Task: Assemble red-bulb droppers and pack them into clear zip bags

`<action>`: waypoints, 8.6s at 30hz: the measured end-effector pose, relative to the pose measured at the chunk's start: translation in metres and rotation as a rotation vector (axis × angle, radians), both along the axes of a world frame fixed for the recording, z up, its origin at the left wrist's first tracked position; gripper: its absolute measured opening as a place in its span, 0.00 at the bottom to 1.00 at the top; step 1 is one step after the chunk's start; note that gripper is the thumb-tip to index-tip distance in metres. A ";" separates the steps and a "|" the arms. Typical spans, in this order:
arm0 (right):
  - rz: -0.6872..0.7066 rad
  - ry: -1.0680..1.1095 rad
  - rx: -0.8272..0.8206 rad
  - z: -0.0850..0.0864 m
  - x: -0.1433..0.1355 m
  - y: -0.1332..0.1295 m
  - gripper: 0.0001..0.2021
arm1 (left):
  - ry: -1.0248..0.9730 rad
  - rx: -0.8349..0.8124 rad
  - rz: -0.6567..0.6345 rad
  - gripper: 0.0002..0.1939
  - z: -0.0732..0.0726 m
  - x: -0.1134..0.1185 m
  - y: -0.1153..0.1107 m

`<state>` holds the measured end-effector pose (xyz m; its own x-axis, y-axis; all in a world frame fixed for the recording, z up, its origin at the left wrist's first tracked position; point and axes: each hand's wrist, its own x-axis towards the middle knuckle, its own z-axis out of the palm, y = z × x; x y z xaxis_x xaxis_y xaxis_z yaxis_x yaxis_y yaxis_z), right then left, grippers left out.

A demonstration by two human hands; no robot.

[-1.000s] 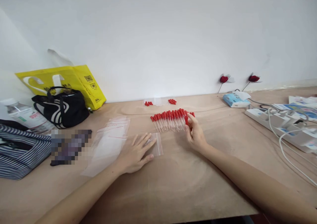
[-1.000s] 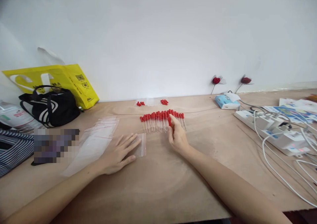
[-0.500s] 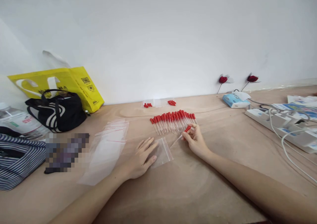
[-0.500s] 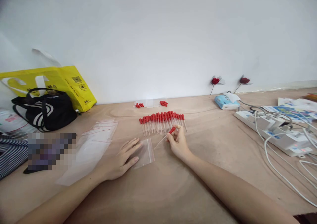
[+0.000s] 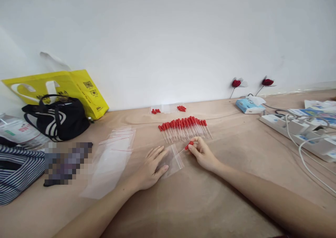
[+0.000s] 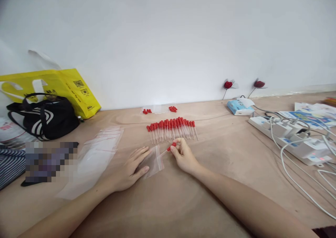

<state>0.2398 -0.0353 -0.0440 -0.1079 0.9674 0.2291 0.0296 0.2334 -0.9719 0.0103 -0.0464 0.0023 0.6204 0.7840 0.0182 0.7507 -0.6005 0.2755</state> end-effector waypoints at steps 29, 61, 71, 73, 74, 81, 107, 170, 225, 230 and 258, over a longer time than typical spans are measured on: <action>0.081 -0.286 -0.072 0.005 0.001 0.017 0.10 | 0.004 0.150 0.098 0.20 0.007 -0.008 0.029; -0.027 -0.688 0.252 0.021 0.040 0.025 0.09 | -0.045 -0.026 -0.302 0.22 0.002 0.003 0.015; -0.595 -0.946 -0.306 0.029 0.095 0.112 0.12 | -0.129 -0.112 -0.164 0.19 0.005 -0.004 0.005; -0.574 -0.963 -0.342 0.029 0.091 0.116 0.07 | -0.125 -0.120 -0.157 0.20 0.004 -0.004 0.006; -0.567 -0.966 -0.356 0.029 0.088 0.118 0.06 | -0.127 -0.121 -0.158 0.20 0.004 -0.004 0.006; -0.578 -0.870 -0.328 0.043 0.090 0.109 0.14 | -0.119 -0.120 -0.162 0.20 0.003 -0.005 0.007; -0.163 0.063 -0.044 0.001 0.013 0.010 0.20 | -0.165 -0.110 -0.106 0.22 0.002 -0.004 0.006; -0.288 0.490 -0.145 0.008 0.023 0.018 0.18 | -0.160 -0.080 -0.188 0.21 0.000 -0.010 0.010; -0.386 0.401 -0.104 0.018 0.043 0.025 0.22 | -0.152 -0.092 -0.177 0.20 0.002 -0.008 0.011; -0.394 0.432 -0.123 0.008 0.025 0.020 0.21 | -0.164 -0.090 -0.178 0.20 0.001 -0.009 0.011; -0.125 -0.539 -0.063 0.018 -0.006 0.023 0.09 | -0.100 -0.114 -0.109 0.24 0.003 -0.008 0.010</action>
<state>0.2339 -0.0119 -0.0258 -0.0768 0.9904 0.1147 0.5499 0.1380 -0.8238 0.0027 -0.0366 0.0053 0.7016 0.7125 -0.0009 0.6481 -0.6376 0.4164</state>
